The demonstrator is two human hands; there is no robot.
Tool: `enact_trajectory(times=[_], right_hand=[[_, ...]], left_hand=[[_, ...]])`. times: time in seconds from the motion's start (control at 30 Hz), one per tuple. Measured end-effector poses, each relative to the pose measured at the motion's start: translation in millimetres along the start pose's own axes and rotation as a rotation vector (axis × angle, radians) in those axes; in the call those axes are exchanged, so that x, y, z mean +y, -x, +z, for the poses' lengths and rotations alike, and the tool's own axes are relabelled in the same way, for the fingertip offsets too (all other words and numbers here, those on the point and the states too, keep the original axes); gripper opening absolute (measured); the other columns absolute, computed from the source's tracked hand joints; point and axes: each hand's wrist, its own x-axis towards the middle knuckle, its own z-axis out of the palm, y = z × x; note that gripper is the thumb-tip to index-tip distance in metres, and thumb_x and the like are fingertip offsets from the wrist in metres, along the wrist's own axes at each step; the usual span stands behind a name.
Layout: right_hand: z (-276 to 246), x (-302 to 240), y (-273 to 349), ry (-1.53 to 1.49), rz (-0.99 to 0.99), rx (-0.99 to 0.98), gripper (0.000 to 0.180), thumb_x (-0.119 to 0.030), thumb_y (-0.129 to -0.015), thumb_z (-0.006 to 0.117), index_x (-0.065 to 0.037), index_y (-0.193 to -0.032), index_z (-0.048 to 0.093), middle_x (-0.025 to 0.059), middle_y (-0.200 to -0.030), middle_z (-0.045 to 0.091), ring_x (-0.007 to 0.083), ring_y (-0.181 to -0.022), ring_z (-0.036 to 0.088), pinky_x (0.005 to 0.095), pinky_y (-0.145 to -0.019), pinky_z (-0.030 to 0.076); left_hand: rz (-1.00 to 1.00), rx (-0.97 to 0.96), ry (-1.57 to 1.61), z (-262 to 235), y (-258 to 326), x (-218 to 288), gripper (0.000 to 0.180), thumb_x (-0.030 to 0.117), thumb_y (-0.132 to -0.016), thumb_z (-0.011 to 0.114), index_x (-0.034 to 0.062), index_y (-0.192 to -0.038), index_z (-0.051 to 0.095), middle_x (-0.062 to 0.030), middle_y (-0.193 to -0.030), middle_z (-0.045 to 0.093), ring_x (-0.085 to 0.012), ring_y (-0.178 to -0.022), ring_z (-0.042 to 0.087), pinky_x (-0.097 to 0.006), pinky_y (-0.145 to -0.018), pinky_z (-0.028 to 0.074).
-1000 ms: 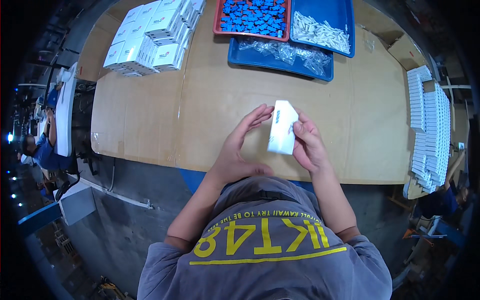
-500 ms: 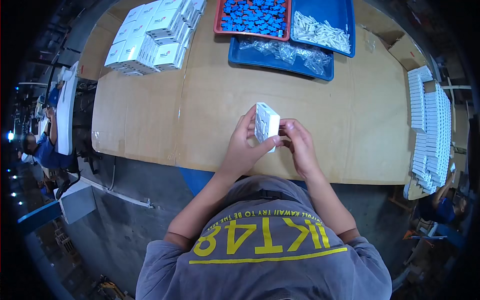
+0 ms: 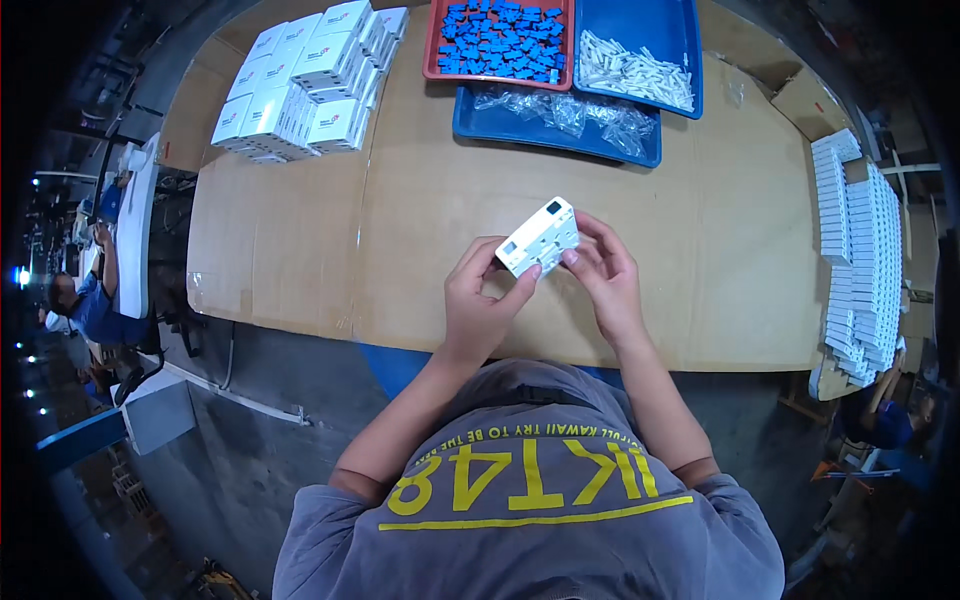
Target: The person assembles electronic circuits and blue connectors into plastic housings by hand, then packages the assembled components into product boxes.
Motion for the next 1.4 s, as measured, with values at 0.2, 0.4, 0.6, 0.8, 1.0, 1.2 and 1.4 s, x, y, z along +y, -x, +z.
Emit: enact_trajectory(times=[0.2, 0.4, 0.6, 0.8, 1.0, 1.2, 1.4], right_hand=[[17.3, 7.0, 1.6, 0.416, -0.258, -0.015, 0.103, -0.009, -0.077, 0.091, -0.006, -0.160, 0.029, 0.0161, -0.162, 0.039, 0.0310, -0.150, 0.042, 0.0485, -0.119, 0.043], [-18.9, -4.1, -17.6, 0.689, -0.821, -0.075, 0.096, 0.000, -0.075, 0.083, -0.004, -0.157, 0.033, 0.0213, -0.162, 0.041, 0.0362, -0.153, 0.039, 0.0464, -0.122, 0.039], [-57.9, -21.1, -20.1, 1.021, -0.642, 0.065, 0.096, -0.012, -0.076, 0.086, -0.003, -0.157, 0.036, 0.0205, -0.158, 0.046, 0.0378, -0.147, 0.046, 0.0442, -0.122, 0.037], [-150.8, -24.0, -3.8, 0.675, -0.342, 0.431, 0.099, -0.017, -0.078, 0.090, -0.004, -0.158, 0.033, 0.0181, -0.153, 0.049, 0.0300, -0.142, 0.050, 0.0470, -0.113, 0.048], [-284.6, -44.7, 5.6, 0.553, -0.531, 0.882, 0.101, -0.012, -0.075, 0.091, -0.007, -0.157, 0.032, 0.0152, -0.154, 0.045, 0.0289, -0.146, 0.045, 0.0535, -0.115, 0.044], [-388.3, -145.5, -12.2, 0.693, -0.525, 1.152, 0.101, -0.020, -0.072, 0.095, -0.004, -0.152, 0.035, 0.0156, -0.147, 0.053, 0.0298, -0.137, 0.052, 0.0507, -0.110, 0.047], [-524.7, -262.1, -62.1, 0.807, -0.689, 1.300, 0.104, -0.034, -0.068, 0.098, 0.008, -0.145, 0.041, 0.0212, -0.136, 0.061, 0.0320, -0.124, 0.061, 0.0414, -0.106, 0.050]], left_hand=[[0.394, 0.093, -0.541, 6.4, -5.2, -13.0, 0.060, 0.000, -0.067, 0.085, 0.0026, -0.124, 0.067, -0.0141, -0.119, 0.065, -0.0328, -0.107, 0.065, -0.040, -0.090, 0.056], [0.316, 0.057, -0.523, 23.7, -20.2, -5.5, 0.066, 0.000, -0.073, 0.085, 0.0023, -0.134, 0.059, -0.0160, -0.131, 0.057, -0.0300, -0.118, 0.062, -0.040, -0.100, 0.053], [-0.006, 0.073, -0.382, 4.4, 3.5, -52.6, 0.030, 0.005, -0.094, 0.074, -0.0029, -0.121, 0.063, -0.0101, -0.103, 0.070, -0.0187, -0.101, 0.067, -0.034, -0.095, 0.052], [0.046, -0.058, -0.418, 29.3, 1.7, -53.2, 0.024, 0.004, -0.097, 0.069, -0.0031, -0.120, 0.064, -0.0101, -0.104, 0.070, -0.0194, -0.102, 0.067, -0.035, -0.097, 0.051], [0.157, -0.186, -0.493, 60.9, -14.6, -59.4, 0.023, 0.004, -0.094, 0.069, 0.0007, -0.117, 0.065, -0.0138, -0.114, 0.067, -0.0295, -0.111, 0.063, -0.041, -0.102, 0.048], [0.318, -0.320, -0.635, 90.3, -34.7, -64.2, 0.031, 0.007, -0.092, 0.072, 0.0043, -0.121, 0.065, -0.0130, -0.117, 0.066, -0.0324, -0.118, 0.059, -0.044, -0.105, 0.044], [0.425, -0.418, -0.844, 124.2, -45.8, -85.5, 0.048, 0.022, -0.087, 0.079, 0.0063, -0.129, 0.063, -0.0159, -0.135, 0.057, -0.0369, -0.128, 0.051, -0.051, -0.109, 0.038]])
